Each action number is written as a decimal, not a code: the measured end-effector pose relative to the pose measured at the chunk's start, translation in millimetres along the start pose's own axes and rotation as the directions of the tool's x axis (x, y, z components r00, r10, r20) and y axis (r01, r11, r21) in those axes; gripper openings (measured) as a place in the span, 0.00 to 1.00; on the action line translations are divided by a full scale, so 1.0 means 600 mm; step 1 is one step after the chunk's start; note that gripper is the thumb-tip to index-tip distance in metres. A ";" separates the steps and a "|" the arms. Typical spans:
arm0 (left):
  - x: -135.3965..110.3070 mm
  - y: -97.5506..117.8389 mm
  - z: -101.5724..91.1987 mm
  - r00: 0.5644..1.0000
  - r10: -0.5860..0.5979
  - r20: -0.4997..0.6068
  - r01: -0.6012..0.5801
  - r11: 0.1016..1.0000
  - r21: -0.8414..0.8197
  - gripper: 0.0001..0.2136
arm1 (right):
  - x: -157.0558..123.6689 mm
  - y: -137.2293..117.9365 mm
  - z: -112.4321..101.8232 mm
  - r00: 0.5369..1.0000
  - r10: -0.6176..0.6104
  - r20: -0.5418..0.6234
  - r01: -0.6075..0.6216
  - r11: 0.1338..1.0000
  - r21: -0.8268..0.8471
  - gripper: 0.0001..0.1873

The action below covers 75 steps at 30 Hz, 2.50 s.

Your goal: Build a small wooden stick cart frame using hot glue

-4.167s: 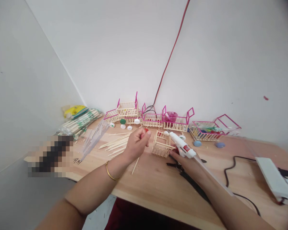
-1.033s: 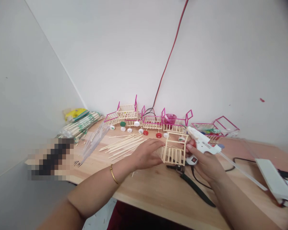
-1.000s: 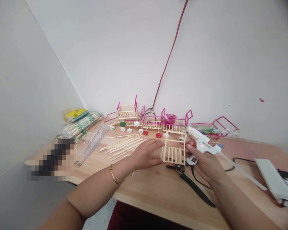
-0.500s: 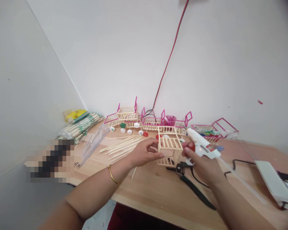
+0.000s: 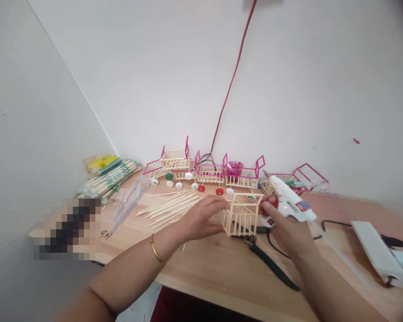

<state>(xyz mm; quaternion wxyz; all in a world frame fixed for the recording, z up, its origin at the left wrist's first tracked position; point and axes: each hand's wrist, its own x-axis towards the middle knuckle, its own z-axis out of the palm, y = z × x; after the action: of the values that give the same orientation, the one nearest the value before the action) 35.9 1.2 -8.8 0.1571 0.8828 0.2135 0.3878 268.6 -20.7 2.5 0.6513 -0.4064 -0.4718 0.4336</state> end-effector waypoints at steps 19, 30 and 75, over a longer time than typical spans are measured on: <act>-0.001 -0.004 0.004 1.000 0.010 0.028 -0.010 1.000 0.028 0.22 | -0.006 0.004 -0.011 0.996 0.040 0.086 -0.022 0.978 -0.207 0.13; 0.002 0.006 0.003 0.995 -0.047 0.088 0.045 0.999 0.019 0.22 | -0.006 0.012 -0.015 0.992 0.010 0.122 0.027 0.956 -0.292 0.12; 0.011 0.022 -0.014 0.907 -0.422 -0.004 0.371 0.801 -0.470 0.09 | -0.021 -0.007 0.011 0.976 0.094 0.194 -0.010 0.920 -0.393 0.12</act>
<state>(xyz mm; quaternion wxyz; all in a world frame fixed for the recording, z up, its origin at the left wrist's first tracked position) 36.8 -5.7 6.6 0.4268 0.7335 0.3040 0.4329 260.7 -33.0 4.6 0.4925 -0.4922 -0.6034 0.3888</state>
